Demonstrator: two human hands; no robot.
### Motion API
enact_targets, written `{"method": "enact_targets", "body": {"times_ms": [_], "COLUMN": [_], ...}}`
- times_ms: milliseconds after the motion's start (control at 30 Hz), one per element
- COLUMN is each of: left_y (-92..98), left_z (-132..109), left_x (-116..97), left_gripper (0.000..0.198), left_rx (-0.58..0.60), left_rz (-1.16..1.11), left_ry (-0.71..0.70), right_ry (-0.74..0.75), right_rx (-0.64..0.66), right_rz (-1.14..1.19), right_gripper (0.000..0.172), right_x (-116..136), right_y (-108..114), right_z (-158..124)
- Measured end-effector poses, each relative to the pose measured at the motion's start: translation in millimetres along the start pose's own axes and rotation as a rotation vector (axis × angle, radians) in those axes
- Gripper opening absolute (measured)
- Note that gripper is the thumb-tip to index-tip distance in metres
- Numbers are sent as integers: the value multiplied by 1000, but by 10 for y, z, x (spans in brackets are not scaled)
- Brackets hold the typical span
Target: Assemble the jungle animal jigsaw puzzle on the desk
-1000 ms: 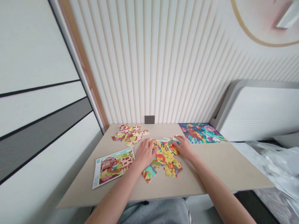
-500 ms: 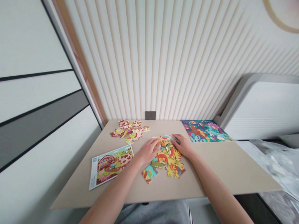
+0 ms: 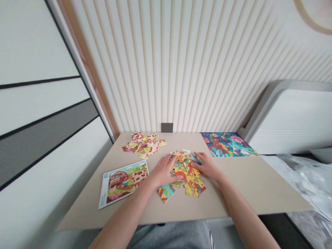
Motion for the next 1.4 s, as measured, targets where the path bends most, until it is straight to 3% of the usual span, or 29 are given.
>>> {"method": "enact_targets", "body": {"times_ms": [333,533,633,767,867,967,1200,1400], "left_y": [80,269,477,634,580,469,378,377], "left_z": [6,-43,-118,-357,-614,-825,-1000,-1081], "left_x": [-58,-91,-164,-374,-527,-583,-580,-546], "left_gripper": [84,77,70,64,77,74,37,38], "left_rx": [-41,-109,-143,-81,1,50,29,-43], "left_rz": [-163,-50,10,61,108,116,25,-27], "left_ry": [-2,-14,-40,-68,-62,-25,-30,-19], "right_ry": [30,71,49,-7,-44,-66,-112,-185], "right_rx": [-47,-150,-219,-123,-21,2,63,121], "right_rz": [213,87,2,-173,-280,-299,-174,39], "right_gripper": [57,46,40,39,43,52,53,55], "right_x": [155,340,440,580,696,818,960,994], "right_y": [-27,46,177,239,158,45,-98,-182], "right_z": [33,12,-173,-688,-1076,-1275,-1228,-1208]}}
Point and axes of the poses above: each hand's wrist, its own z-axis towards the middle knuckle, its own y-axis out of the back of the hand, x = y × z, the point moved 6 cm from there along z, towards the middle knuckle, and after that the axes turned 1 degree about -x, right-handed, at the moved point
